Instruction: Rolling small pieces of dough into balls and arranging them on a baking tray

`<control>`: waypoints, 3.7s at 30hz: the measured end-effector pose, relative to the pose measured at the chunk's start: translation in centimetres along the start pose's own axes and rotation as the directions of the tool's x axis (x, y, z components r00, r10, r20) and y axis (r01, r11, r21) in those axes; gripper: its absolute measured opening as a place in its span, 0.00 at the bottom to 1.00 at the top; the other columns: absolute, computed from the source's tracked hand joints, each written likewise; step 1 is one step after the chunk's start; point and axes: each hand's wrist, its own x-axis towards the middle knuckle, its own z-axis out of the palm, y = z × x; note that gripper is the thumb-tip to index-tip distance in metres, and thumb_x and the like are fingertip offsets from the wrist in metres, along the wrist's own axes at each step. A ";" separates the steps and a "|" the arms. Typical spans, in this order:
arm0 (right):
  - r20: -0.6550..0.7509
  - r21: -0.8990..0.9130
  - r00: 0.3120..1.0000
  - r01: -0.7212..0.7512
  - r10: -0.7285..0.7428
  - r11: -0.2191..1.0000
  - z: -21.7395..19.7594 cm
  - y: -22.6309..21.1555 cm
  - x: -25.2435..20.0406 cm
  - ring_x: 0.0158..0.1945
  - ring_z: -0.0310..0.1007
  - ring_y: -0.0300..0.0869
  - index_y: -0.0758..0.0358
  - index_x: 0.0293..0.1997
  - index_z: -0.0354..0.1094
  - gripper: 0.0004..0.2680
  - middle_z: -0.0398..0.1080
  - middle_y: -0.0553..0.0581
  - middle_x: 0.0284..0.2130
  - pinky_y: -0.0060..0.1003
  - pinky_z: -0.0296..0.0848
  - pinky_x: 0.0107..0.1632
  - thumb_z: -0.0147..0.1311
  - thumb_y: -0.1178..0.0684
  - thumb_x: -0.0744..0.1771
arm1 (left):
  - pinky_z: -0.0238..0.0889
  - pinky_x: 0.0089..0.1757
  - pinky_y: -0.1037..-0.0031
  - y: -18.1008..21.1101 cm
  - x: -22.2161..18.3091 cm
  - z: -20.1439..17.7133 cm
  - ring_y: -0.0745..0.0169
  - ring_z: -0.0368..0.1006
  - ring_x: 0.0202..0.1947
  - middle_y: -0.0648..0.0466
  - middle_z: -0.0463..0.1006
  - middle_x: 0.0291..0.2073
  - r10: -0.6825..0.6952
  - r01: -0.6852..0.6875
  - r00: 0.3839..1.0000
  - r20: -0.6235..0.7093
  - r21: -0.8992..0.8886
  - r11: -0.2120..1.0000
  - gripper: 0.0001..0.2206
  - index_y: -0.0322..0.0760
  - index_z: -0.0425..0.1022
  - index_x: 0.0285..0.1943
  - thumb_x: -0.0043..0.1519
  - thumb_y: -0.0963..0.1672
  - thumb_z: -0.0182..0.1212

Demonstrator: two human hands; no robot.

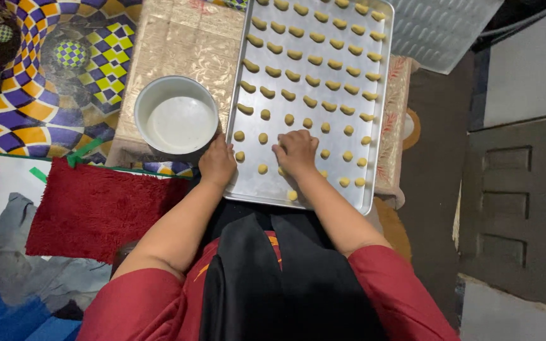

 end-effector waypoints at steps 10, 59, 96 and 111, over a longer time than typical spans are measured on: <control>-0.048 0.090 0.997 -0.054 0.059 0.994 -2.0 1.7 -2.2 0.58 0.65 0.47 0.48 0.64 0.68 0.24 0.73 0.49 0.45 0.52 0.58 0.53 0.63 0.36 0.62 | 0.73 0.40 0.45 0.9 -0.4 -1.1 0.28 0.77 0.38 0.42 0.74 0.45 0.034 -0.035 0.999 -0.037 -0.004 0.999 0.20 0.43 0.62 0.70 0.68 0.48 0.49; -0.136 0.238 0.986 0.123 -0.092 0.963 -1.3 6.0 -9.7 0.43 0.75 0.56 0.58 0.47 0.78 0.10 0.73 0.59 0.37 0.47 0.74 0.50 0.65 0.55 0.63 | 0.67 0.39 0.67 0.8 -0.5 -1.9 0.55 0.73 0.40 0.59 0.76 0.32 0.601 -0.568 0.788 -0.135 0.217 0.794 0.17 0.52 0.78 0.39 0.46 0.56 0.64; 0.064 0.095 0.998 0.002 -0.008 0.995 -3.1 -0.6 -8.5 0.57 0.68 0.51 0.48 0.55 0.75 0.19 0.76 0.51 0.44 0.51 0.62 0.50 0.65 0.38 0.61 | 0.70 0.36 0.70 1.2 -0.2 -2.6 0.56 0.75 0.37 0.60 0.78 0.29 0.570 -0.544 0.804 -0.173 0.174 0.821 0.12 0.51 0.81 0.37 0.51 0.53 0.66; 0.045 -0.125 0.951 -0.298 0.306 0.946 -2.6 8.3 -13.5 0.55 0.68 0.42 0.40 0.51 0.77 0.13 0.74 0.41 0.41 0.46 0.63 0.52 0.62 0.40 0.63 | 0.69 0.36 0.67 1.3 -0.3 -3.2 0.53 0.75 0.38 0.58 0.78 0.30 0.581 -0.573 0.791 -0.192 0.100 0.813 0.14 0.49 0.81 0.39 0.50 0.54 0.68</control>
